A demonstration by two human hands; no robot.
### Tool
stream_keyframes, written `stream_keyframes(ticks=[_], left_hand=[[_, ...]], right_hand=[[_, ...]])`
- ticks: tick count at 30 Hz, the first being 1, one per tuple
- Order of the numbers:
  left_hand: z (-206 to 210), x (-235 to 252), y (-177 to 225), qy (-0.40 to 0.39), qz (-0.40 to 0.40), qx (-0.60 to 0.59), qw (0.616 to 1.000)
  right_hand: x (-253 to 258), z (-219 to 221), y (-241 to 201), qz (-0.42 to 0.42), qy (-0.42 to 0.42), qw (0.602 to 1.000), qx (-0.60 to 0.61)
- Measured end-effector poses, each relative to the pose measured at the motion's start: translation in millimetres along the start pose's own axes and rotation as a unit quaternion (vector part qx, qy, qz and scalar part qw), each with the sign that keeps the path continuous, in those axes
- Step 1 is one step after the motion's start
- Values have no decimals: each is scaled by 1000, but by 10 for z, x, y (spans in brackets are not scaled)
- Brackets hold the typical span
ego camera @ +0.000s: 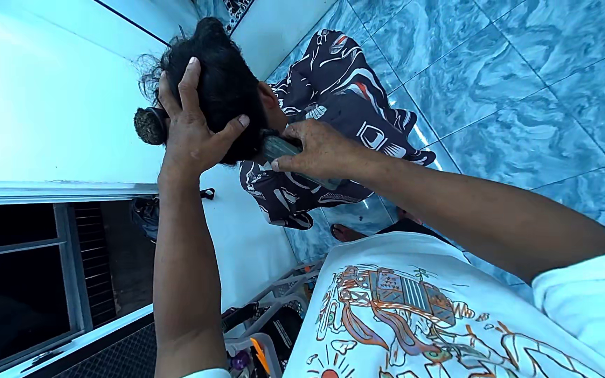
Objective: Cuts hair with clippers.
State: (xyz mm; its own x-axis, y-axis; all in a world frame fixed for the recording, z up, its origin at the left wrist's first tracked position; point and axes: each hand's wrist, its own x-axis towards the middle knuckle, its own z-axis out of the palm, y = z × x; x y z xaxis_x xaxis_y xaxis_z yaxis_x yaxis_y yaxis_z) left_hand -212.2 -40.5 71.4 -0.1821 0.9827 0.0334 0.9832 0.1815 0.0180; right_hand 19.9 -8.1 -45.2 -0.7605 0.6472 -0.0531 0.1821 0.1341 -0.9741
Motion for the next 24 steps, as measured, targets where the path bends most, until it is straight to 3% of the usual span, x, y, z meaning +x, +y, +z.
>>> stream_keyframes(ticks=[2,4,7,9,11,15,18,22,24], left_hand=[[-2,-4,-15,-3,9,10,1000],[-20,-8,-20,-6,12,5,1000],[-41,-13,17,-16,-5,3,1000],[-26,-5,6,-11,-5,2,1000],[-18,3,-12,-10,-1,1,1000],[-44,6,-27,-24,1,-4,1000],[-53,8,-26,-28,-1,-1,1000],[-39,1,-3,-27,-11,5,1000],[-42,-5,6,-26,-12,9,1000]], right_hand=[[21,9,-69,-59,24,998,-3],[-38,-13,-186,-47,18,999,-6],[-246,-122,-471,135,-55,981,130],[-127,78,-8,177,-51,956,227],[-46,176,208,167,-54,949,262],[0,235,219,84,-37,972,217],[-18,258,219,117,-40,961,249],[-26,265,194,53,-28,964,258],[-39,278,187,71,-28,968,239]])
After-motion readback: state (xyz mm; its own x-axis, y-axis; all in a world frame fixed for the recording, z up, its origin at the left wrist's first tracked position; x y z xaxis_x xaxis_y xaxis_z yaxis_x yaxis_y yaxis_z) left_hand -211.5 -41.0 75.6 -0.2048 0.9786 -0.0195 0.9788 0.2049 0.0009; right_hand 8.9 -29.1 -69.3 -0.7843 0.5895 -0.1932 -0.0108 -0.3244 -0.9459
